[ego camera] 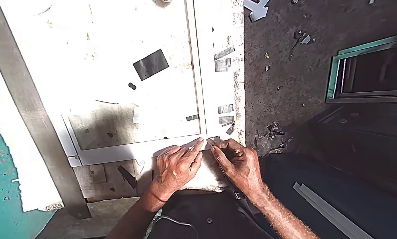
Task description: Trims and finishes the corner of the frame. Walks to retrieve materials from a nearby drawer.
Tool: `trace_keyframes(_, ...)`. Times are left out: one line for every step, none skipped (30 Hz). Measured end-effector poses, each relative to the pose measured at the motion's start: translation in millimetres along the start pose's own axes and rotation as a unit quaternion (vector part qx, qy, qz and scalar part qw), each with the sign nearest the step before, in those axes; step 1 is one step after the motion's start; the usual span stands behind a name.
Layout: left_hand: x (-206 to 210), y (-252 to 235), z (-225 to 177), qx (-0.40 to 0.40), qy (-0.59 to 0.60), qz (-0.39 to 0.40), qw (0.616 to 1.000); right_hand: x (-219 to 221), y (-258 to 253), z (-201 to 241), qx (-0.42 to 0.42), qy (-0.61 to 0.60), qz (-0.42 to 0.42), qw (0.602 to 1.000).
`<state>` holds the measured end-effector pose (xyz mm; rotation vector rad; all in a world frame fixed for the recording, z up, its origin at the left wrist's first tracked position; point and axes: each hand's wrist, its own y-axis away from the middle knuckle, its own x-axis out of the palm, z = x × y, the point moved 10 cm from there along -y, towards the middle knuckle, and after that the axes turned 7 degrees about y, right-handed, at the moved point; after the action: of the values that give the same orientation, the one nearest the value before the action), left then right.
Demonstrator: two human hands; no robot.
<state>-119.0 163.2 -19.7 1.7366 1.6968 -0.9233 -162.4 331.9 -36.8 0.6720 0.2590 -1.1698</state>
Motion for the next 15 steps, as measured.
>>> trace_keyframes(-0.5, 0.1, 0.5, 0.003, 0.0, -0.004, 1.0, -1.1, 0.5, -1.4, 0.004, -0.002, -0.002, 1.0)
trace_keyframes(-0.6, 0.8, 0.9, 0.003, 0.001, -0.007, 1.0, -1.9, 1.1, -2.7, 0.006, -0.007, -0.003, 1.0)
trace_keyframes(-0.5, 1.5, 1.1, 0.004, -0.001, -0.008, 1.0, -2.2, 1.3, -3.6, 0.005, -0.011, -0.001, 1.0)
trace_keyframes(-0.3, 1.6, 1.3, 0.004, -0.003, -0.009, 1.0, -2.1, 0.8, -3.9, 0.003, -0.014, 0.002, 1.0)
trace_keyframes(-0.3, 1.6, 1.3, 0.005, -0.003, -0.011, 1.0, -1.7, 0.4, -3.9, 0.001, -0.013, 0.002, 1.0)
trace_keyframes(-0.1, 1.4, 1.2, 0.006, -0.004, -0.014, 1.0, -1.4, -0.6, -3.4, -0.001, -0.008, 0.003, 1.0)
trace_keyframes(-0.3, 1.4, 1.0, 0.007, -0.005, -0.016, 1.0, -1.1, -1.6, -2.5, -0.002, -0.004, 0.004, 1.0)
trace_keyframes(-0.6, 1.5, 0.8, 0.007, -0.004, -0.017, 1.0, -0.5, -2.1, -1.3, -0.003, -0.003, 0.006, 1.0)
trace_keyframes(-0.7, 1.4, 0.7, 0.007, -0.004, -0.016, 1.0, 0.2, -2.8, -0.1, -0.004, -0.001, 0.009, 1.0)
trace_keyframes(-0.9, 1.3, 0.4, 0.006, -0.003, -0.015, 1.0, 1.1, -2.8, 0.9, -0.006, 0.001, 0.011, 1.0)
trace_keyframes(-0.8, 1.0, 0.2, 0.006, -0.003, -0.012, 1.0, 2.0, -3.0, 1.8, -0.008, 0.001, 0.012, 1.0)
trace_keyframes(-0.5, 0.6, -0.1, 0.005, -0.005, -0.009, 1.0, 3.1, -3.3, 2.5, -0.01, 0.0, 0.014, 1.0)
trace_keyframes(-0.1, 0.1, -0.6, 0.006, -0.007, -0.006, 1.0, 4.1, -3.7, 3.5, -0.013, -0.002, 0.016, 1.0)
trace_keyframes(0.2, -0.1, -1.1, 0.006, -0.01, -0.003, 1.0, 5.2, -3.9, 4.5, -0.016, -0.002, 0.017, 1.0)
trace_keyframes(0.4, -0.5, -1.6, 0.008, -0.014, 0.0, 1.0, 6.2, -4.2, 5.5, -0.018, -0.002, 0.019, 1.0)
